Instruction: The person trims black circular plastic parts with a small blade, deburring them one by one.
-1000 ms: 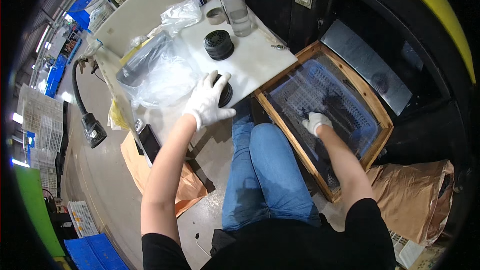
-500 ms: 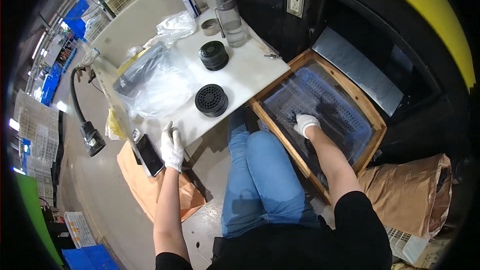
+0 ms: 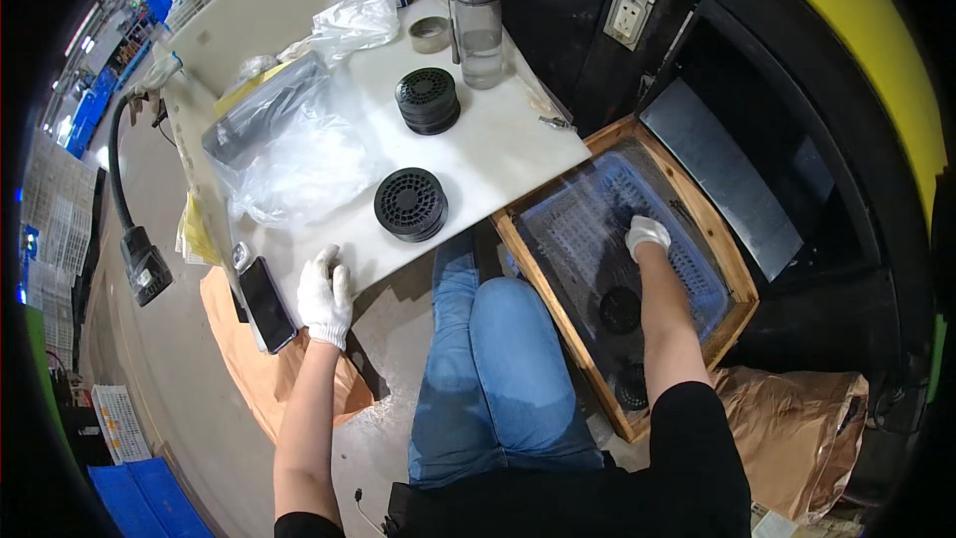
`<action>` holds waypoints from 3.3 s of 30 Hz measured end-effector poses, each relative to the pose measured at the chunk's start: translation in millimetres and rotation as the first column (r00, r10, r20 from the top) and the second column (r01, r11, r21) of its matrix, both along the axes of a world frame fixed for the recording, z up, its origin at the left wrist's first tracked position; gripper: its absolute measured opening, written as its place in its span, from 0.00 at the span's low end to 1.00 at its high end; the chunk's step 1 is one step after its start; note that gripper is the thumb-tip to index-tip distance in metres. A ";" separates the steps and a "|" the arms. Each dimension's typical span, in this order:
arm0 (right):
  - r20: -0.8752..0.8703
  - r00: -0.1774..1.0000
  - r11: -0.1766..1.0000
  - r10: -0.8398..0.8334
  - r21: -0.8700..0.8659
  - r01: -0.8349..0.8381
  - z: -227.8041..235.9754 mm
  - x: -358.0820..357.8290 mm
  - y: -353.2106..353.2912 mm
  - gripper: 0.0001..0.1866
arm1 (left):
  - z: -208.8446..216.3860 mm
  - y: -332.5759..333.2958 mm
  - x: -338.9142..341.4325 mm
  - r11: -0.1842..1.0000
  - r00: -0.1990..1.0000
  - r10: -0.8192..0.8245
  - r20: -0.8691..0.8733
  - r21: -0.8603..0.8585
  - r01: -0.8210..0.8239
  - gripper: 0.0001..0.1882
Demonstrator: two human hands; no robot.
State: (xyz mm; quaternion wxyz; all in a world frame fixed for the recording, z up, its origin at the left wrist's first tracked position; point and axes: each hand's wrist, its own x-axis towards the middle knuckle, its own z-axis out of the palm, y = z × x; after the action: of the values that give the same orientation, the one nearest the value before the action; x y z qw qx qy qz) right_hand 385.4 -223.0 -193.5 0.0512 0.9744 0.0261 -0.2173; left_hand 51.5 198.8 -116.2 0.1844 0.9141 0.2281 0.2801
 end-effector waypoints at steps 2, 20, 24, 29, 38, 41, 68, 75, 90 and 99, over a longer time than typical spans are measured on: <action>0.042 0.999 1.000 0.016 0.014 -0.016 2.0 -1.0 -2.7 0.18 | -0.1 -0.4 1.6 1.000 1.000 -0.019 -0.009 0.006 0.019 0.16; 0.756 0.265 0.781 -0.598 0.624 -0.018 287.5 -267.3 -333.0 0.14 | -14.0 10.0 -1.8 0.996 0.995 -0.080 -0.052 0.037 0.082 0.18; 0.416 0.515 0.654 -0.749 0.341 0.675 306.9 -325.6 -454.8 0.30 | -1.8 -2.5 -6.0 0.995 0.986 -0.046 -0.160 0.080 0.059 0.19; 0.652 0.244 0.696 -0.718 0.672 0.252 279.7 -326.6 -466.3 0.21 | -10.3 -2.3 -20.0 0.999 0.993 -0.021 -0.115 0.038 0.026 0.21; -0.014 0.993 0.884 -0.117 0.454 0.111 148.3 -272.7 -170.3 0.17 | 26.3 -111.7 -14.6 0.706 0.889 -0.455 0.046 -0.590 0.392 0.19; -0.189 0.968 0.982 0.167 0.118 -0.147 83.4 -256.1 -136.8 0.39 | 57.7 -157.7 -21.1 0.588 0.793 -0.608 0.036 -0.651 0.480 0.14; -0.356 0.924 -0.200 -0.143 0.924 0.325 151.9 -298.3 5.2 0.21 | 105.2 -207.7 -64.1 0.085 0.935 -0.284 0.211 -0.966 0.244 0.11; -0.563 0.826 -0.276 -0.035 0.800 0.533 180.3 -317.1 16.7 0.16 | 110.4 -199.5 -72.9 0.093 0.948 -0.205 0.245 -0.959 0.268 0.13; -0.525 0.850 -0.060 0.046 0.848 0.527 214.8 -337.4 27.0 0.10 | 113.1 -202.1 -80.4 -0.049 0.933 -0.132 0.333 -0.943 0.330 0.15; -0.511 0.859 -0.082 0.003 0.856 0.510 211.4 -340.3 23.2 0.09 | 108.4 -200.8 -82.1 -0.128 0.926 -0.075 0.370 -0.925 0.359 0.16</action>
State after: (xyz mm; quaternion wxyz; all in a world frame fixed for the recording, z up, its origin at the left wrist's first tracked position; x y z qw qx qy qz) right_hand 45.0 -199.9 17.9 -0.7049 0.6382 -0.0086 -0.3095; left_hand -30.6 -2.0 -7.8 0.8585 0.4728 0.1844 0.0741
